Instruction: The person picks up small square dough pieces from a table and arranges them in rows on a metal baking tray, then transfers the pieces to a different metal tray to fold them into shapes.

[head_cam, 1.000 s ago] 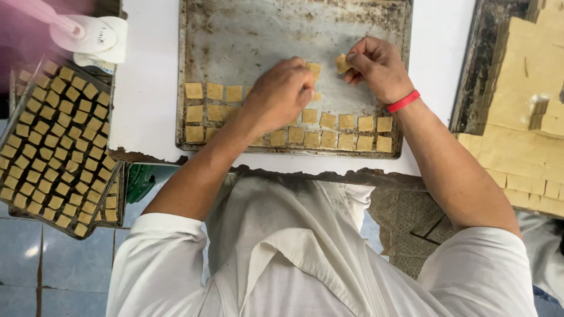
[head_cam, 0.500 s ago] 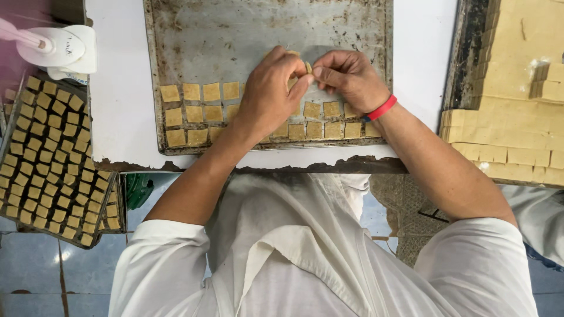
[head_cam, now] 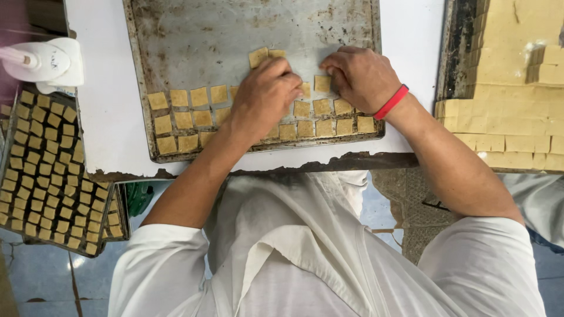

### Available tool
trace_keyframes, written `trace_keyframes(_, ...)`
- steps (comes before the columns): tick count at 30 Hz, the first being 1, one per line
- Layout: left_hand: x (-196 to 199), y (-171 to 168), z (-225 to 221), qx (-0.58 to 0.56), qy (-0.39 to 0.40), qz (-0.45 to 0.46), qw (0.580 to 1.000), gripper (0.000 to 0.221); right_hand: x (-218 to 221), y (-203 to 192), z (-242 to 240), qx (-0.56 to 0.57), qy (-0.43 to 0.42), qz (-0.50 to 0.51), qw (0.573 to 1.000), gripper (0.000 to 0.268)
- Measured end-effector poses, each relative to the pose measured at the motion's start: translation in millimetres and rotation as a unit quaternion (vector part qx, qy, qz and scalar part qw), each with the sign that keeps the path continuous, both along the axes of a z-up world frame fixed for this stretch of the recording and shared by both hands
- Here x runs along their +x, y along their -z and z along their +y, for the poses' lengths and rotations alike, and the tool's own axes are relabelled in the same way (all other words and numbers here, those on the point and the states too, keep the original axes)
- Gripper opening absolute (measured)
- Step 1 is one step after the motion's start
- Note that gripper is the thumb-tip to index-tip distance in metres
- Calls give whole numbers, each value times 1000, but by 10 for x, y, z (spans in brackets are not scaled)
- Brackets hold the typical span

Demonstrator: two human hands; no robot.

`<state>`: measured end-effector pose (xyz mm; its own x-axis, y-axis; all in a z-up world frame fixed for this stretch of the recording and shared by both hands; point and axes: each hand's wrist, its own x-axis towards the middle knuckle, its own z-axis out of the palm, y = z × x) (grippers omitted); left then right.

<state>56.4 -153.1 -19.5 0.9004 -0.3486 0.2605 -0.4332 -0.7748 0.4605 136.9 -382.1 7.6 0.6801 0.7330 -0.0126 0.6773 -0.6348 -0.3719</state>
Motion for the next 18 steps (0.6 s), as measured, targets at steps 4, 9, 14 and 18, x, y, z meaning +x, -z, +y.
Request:
trace_keyframes(4, -31, 22, 13, 15, -9, 2, 1000, 33, -54, -27, 18, -41, 10, 47, 998, 24)
trace_keyframes(9, 9, 1, 129, -11, -21, -11, 1000, 28, 24, -122, 149, 5, 0, 5, 1000, 24)
trace_keyframes(14, 111, -31, 590, 9, -110, -19, 994, 24, 106, -61, 506, 41, -30, -30, 998, 23)
trace_keyframes(18, 176, -23, 661, 3, -100, 35, 994, 28, 96, -18, 769, 46, -43, -50, 997, 29)
